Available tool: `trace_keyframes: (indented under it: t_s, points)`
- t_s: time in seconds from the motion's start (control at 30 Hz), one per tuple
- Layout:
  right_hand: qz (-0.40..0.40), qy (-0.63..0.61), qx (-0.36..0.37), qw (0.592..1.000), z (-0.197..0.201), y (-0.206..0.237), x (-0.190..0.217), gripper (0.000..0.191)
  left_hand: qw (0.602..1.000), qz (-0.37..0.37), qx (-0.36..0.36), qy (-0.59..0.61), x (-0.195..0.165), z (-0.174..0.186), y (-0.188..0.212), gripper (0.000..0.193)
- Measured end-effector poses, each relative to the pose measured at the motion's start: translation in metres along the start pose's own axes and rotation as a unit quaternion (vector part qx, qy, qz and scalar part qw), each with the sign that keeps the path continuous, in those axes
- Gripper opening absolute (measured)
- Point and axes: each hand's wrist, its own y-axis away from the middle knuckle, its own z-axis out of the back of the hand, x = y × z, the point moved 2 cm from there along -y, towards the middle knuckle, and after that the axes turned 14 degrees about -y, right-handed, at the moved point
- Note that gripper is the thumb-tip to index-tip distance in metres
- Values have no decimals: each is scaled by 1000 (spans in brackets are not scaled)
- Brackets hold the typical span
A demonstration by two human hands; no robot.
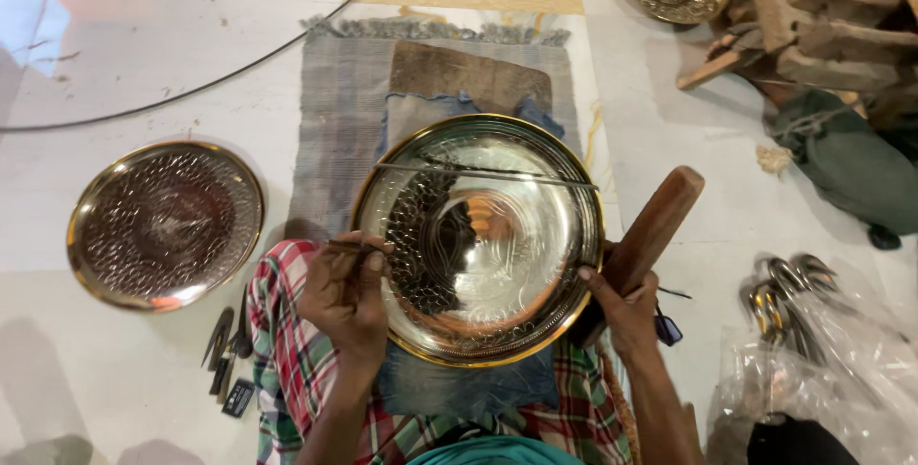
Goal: The person sits on the floor and repeatedly strikes a metal plate with a wooden mallet to create a textured pattern. The plate is held steady with a cloth in the left hand while the right hand delivers repeated blows.
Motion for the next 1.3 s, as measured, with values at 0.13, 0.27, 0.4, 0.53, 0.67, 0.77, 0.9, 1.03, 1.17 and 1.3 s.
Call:
trace_keyframes:
  t_s: [0.13,0.27,0.4,0.53,0.67,0.77,0.9,1.03,1.17,1.3]
  points:
    - [-29,72,-72,994,1,47,1,44,988,-47,137,-62,-17,-22,1,17]
    - [-21,109,-131,985,5,107,-12,45,937,-35,347,-26,-19,-84,-1,14]
    - [-2,106,-133,985,3,140,-32,46,862,-113,494,-1,-17,-127,-6,21]
    - [-10,40,-132,990,11,146,-30,39,793,-169,584,24,-16,-142,-15,39]
    - [-4,79,-98,992,24,144,-25,35,750,-267,605,-20,-18,-149,-21,51]
    - [-44,109,-103,988,28,140,-24,39,715,-306,627,-49,-18,-152,-24,53]
    - [-13,90,-140,986,31,133,-19,25,662,-349,660,-55,-18,-157,-29,59]
    - [37,158,-92,982,26,126,-13,18,624,-390,677,0,-22,-169,-29,52]
    - [31,167,-96,981,12,125,-13,22,546,-414,729,4,-21,-181,-30,54]
    - [107,111,-156,976,-7,127,-11,19,484,-451,747,68,-21,-193,-29,46]
